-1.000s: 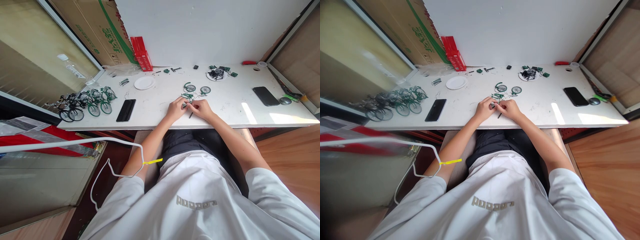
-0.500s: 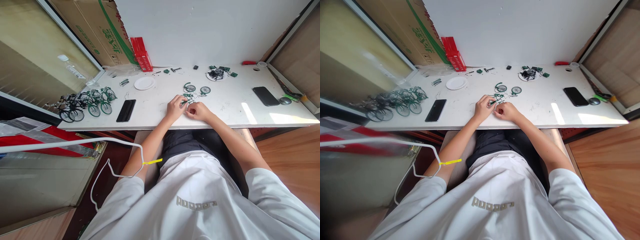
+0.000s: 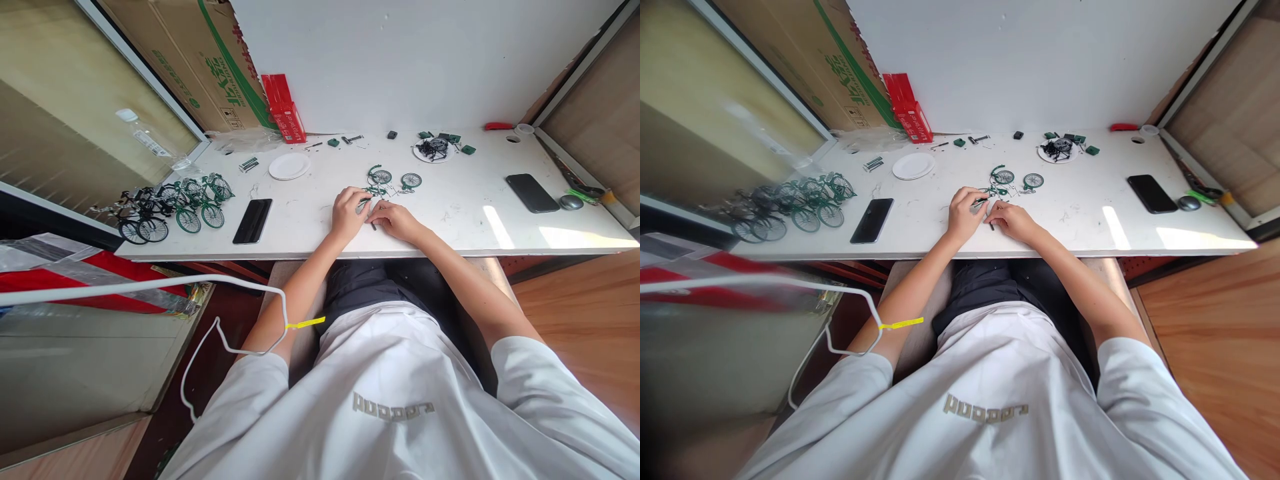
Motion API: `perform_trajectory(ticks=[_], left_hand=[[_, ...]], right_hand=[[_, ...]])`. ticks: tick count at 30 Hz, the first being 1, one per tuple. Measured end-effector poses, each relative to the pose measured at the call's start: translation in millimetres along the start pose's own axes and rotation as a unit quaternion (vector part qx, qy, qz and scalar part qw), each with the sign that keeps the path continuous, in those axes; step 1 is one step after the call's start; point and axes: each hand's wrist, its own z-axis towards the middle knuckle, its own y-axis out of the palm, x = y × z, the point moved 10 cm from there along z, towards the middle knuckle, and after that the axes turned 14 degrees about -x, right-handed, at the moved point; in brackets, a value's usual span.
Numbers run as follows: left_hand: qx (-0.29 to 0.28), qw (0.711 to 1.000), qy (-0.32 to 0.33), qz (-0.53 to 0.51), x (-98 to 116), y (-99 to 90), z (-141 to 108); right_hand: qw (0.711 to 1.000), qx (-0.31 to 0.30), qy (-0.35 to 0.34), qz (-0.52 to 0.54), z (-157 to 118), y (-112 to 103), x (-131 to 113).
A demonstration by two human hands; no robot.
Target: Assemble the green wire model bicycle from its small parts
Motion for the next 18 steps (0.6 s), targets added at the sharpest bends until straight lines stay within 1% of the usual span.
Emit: perform_trajectory(ticks=[11, 13, 18], left_hand=[[-0.043, 0.999, -0.003, 0.016, -1, 9.9, 3], [-0.05, 0.999, -0.005, 0.01, -3, 11.6, 3], [-0.066, 0.998, -0.006, -0.006, -3, 15.6, 3]], right_hand=[[0.998, -0.002, 0.023, -0.05, -2, 0, -3], [0.999, 0.017, 0.023, -0.046, -3, -3, -4], [0.995, 0.098, 0.022, -0.027, -8, -20, -4]])
